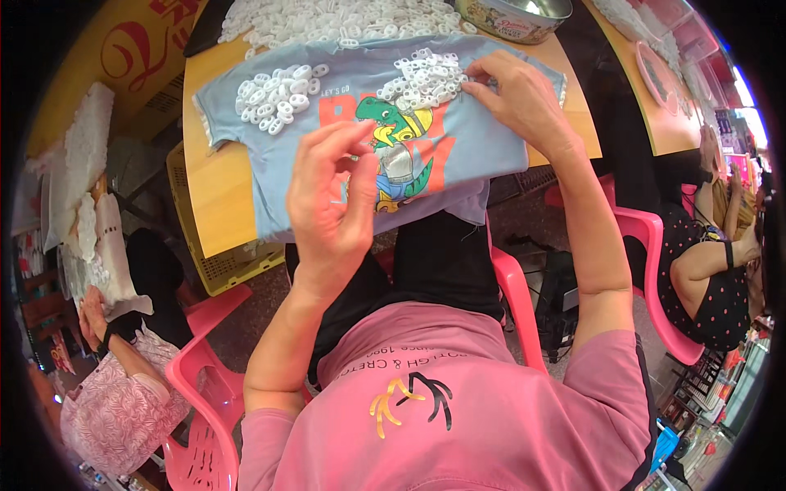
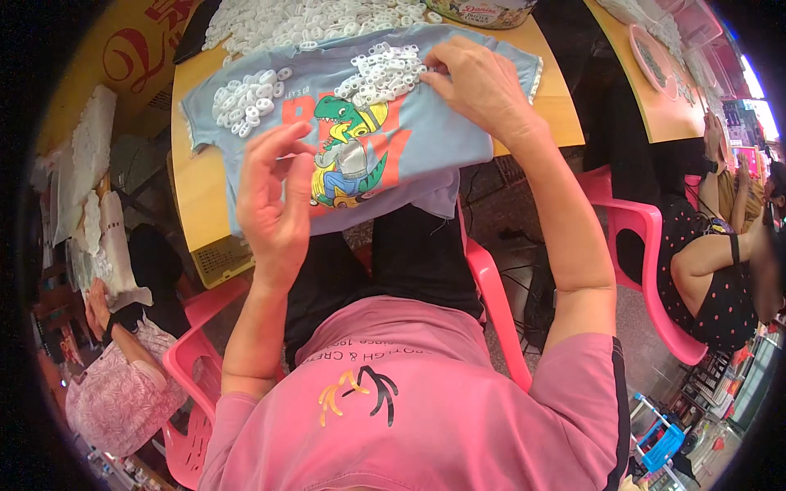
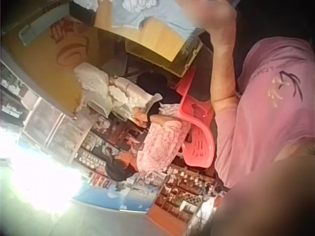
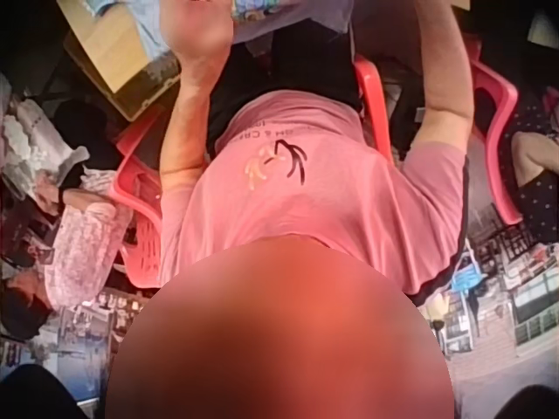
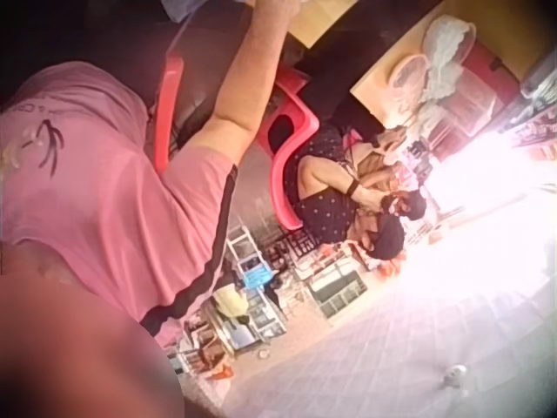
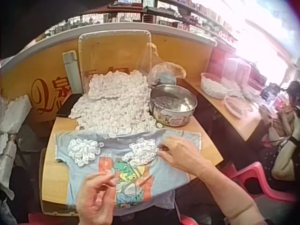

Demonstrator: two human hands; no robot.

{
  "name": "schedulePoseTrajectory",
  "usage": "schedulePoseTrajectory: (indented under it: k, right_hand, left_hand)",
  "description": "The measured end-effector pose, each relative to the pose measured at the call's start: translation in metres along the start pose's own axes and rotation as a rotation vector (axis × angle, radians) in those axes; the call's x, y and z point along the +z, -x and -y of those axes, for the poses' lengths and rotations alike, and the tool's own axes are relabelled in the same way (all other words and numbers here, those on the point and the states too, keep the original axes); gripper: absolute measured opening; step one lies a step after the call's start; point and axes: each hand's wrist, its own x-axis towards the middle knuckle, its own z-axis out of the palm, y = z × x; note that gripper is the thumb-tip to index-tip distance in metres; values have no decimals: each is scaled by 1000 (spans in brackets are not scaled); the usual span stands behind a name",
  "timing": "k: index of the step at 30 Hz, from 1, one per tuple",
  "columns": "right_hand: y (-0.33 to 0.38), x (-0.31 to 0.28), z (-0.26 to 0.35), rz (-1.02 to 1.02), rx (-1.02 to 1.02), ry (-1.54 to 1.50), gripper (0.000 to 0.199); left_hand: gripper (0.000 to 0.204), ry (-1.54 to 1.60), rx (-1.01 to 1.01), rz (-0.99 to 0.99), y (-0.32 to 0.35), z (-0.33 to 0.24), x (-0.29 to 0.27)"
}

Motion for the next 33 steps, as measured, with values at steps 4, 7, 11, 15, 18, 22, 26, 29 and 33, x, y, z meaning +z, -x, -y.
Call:
schedulePoseTrajectory:
  k: [4, 7, 11, 15, 18, 22, 26, 29, 33]
  right_hand:
    - [4, 1, -4, -29, 53, -189, 21]
    - [10, 1, -6, -63, 113, -427, 20]
    - [20, -13, 6, 73, 366, -1031, 22]
    - [31, -19, 25, 84, 432, -1351, 23]
    - [39, -17, 39, 33, 442, -1462, 23]
    - [50, -6, 60, -15, 428, -1506, 20]
    - [65, 3, 65, -30, 362, -1448, 17]
    - [68, 5, 67, -13, 330, -1423, 16]
    - [51, -3, 42, -91, 217, -835, 13]
  left_hand:
    - [23, 11, -29, 46, -7, 9, 17]
    - [21, 136, -164, 72, -10, 11, 29]
    - [20, 271, -292, 100, -16, 12, 45]
    - [19, 327, -285, 117, -21, 15, 58]
    - [17, 278, -234, 117, -19, 15, 67]
    - [13, 256, -186, 40, -11, 19, 72]
    - [12, 257, -221, 47, -2, 14, 62]
    - [11, 340, -293, 43, 3, 11, 55]
    - [10, 431, -450, 21, 5, 11, 46]
